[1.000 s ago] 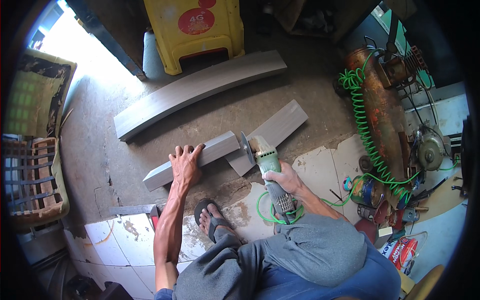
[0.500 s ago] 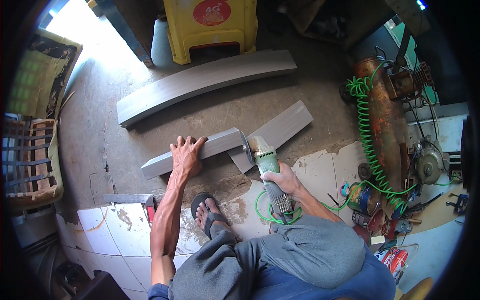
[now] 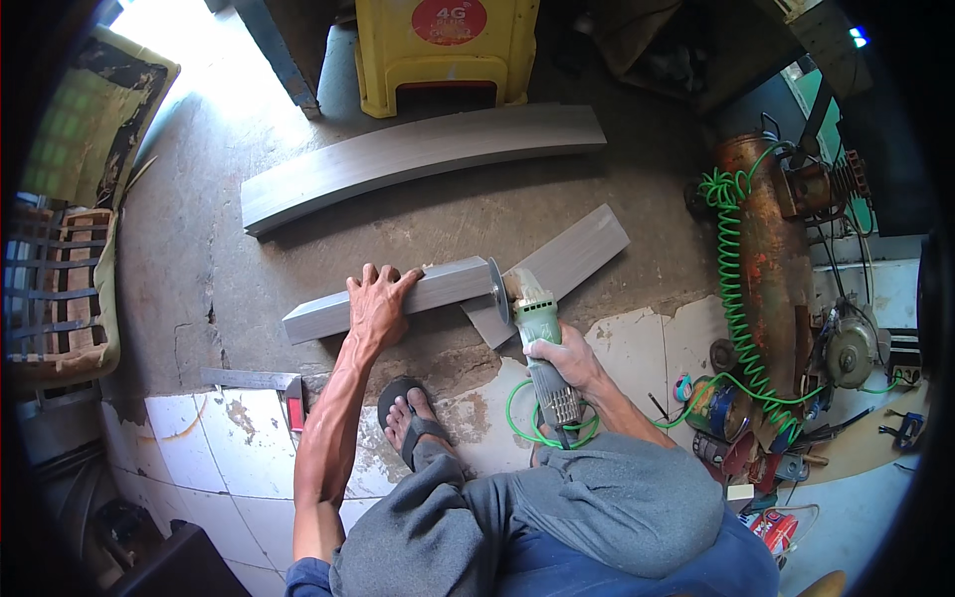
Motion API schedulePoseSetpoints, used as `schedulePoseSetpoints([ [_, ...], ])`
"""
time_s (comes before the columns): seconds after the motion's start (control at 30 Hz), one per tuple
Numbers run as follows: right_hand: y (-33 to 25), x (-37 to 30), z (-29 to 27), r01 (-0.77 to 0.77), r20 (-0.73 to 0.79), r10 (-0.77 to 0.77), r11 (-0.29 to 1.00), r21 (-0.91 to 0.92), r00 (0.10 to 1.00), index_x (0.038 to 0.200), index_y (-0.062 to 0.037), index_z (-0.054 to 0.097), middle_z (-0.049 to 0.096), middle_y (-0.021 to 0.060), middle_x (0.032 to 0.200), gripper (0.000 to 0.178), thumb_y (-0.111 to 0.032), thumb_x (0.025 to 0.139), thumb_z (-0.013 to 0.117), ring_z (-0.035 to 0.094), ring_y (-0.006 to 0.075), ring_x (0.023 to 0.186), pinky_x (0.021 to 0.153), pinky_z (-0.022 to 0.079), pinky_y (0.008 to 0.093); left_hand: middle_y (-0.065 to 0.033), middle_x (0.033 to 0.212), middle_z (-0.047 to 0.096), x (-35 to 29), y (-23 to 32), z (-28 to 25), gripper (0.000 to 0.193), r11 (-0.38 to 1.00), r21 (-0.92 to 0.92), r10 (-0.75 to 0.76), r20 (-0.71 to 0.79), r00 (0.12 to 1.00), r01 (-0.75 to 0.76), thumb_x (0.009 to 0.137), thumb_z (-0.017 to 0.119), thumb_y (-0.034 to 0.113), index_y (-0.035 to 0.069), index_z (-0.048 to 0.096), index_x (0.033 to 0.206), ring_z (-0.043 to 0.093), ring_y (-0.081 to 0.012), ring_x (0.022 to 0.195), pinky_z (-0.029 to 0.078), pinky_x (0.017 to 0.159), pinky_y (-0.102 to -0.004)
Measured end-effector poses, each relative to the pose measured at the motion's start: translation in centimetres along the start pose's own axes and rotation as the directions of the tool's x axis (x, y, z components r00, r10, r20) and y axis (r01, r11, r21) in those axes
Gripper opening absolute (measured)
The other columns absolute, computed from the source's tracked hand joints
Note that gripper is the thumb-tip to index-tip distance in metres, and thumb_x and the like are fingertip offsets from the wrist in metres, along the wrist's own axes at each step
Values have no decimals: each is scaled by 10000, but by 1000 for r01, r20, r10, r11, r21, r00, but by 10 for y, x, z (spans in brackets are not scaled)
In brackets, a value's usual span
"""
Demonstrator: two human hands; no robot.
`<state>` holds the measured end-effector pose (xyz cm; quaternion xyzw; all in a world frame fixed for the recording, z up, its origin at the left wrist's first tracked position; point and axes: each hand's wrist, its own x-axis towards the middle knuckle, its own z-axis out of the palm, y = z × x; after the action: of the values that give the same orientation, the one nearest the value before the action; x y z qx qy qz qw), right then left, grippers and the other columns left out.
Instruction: The person measures and marks a metal beam using a square and pencil, then uses an angle grinder to cut the beam and smooth its edges while holding it on the floor with one hand.
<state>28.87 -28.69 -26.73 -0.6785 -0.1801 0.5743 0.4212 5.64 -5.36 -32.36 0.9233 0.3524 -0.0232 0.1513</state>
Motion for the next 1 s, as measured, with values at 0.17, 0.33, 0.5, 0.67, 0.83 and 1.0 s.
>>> schedulePoseSetpoints([
  [0.17,-2,0,1,-10,-11,11,1000,17,1000,1085,2,590,654,75,823,390,-221,822,772,661,150,678,620,549,320,-79,1240,650,-2,0,2,761,1000,13,-2,-3,1000,2,666,772,1,290,655,1360,539,-318,1204,397,940,-495],
  [0.33,-3,0,1,-23,-3,23,999,31,1000,1105,2,578,651,77,833,401,-218,826,764,662,152,680,619,550,323,-75,1251,645,-4,0,4,779,1000,19,-8,2,1000,8,653,786,11,291,650,1368,536,-316,1209,396,940,-494],
  [0.5,-4,0,2,-11,-5,11,1000,21,1000,1105,3,582,651,74,839,396,-216,826,759,655,146,691,624,542,315,-82,1242,635,-8,0,4,749,1000,-10,23,-40,999,-23,684,762,9,305,655,1363,535,-303,1186,387,937,-498],
  [0.67,-6,1,1,-5,4,5,1000,5,1000,1103,6,593,652,72,843,396,-219,823,759,650,141,703,630,535,309,-79,1235,627,-14,-1,15,713,999,41,33,-90,995,-29,724,737,16,306,638,1367,537,-300,1162,381,926,-491],
  [0.83,-6,-2,-3,-19,-27,19,1000,16,999,1107,6,595,648,69,843,397,-220,823,756,658,144,707,637,544,310,-91,1235,598,-28,7,32,616,990,140,51,-193,980,-24,851,638,67,292,555,1418,526,-297,1107,369,900,-486],
  [1.0,-7,-7,-13,-1,-55,4,998,68,998,1101,8,593,643,76,830,376,-199,826,745,666,162,659,594,558,320,-156,1338,541,-36,16,25,656,997,-75,-21,-93,995,14,801,805,276,237,555,1406,504,-338,1211,360,986,-534],
])
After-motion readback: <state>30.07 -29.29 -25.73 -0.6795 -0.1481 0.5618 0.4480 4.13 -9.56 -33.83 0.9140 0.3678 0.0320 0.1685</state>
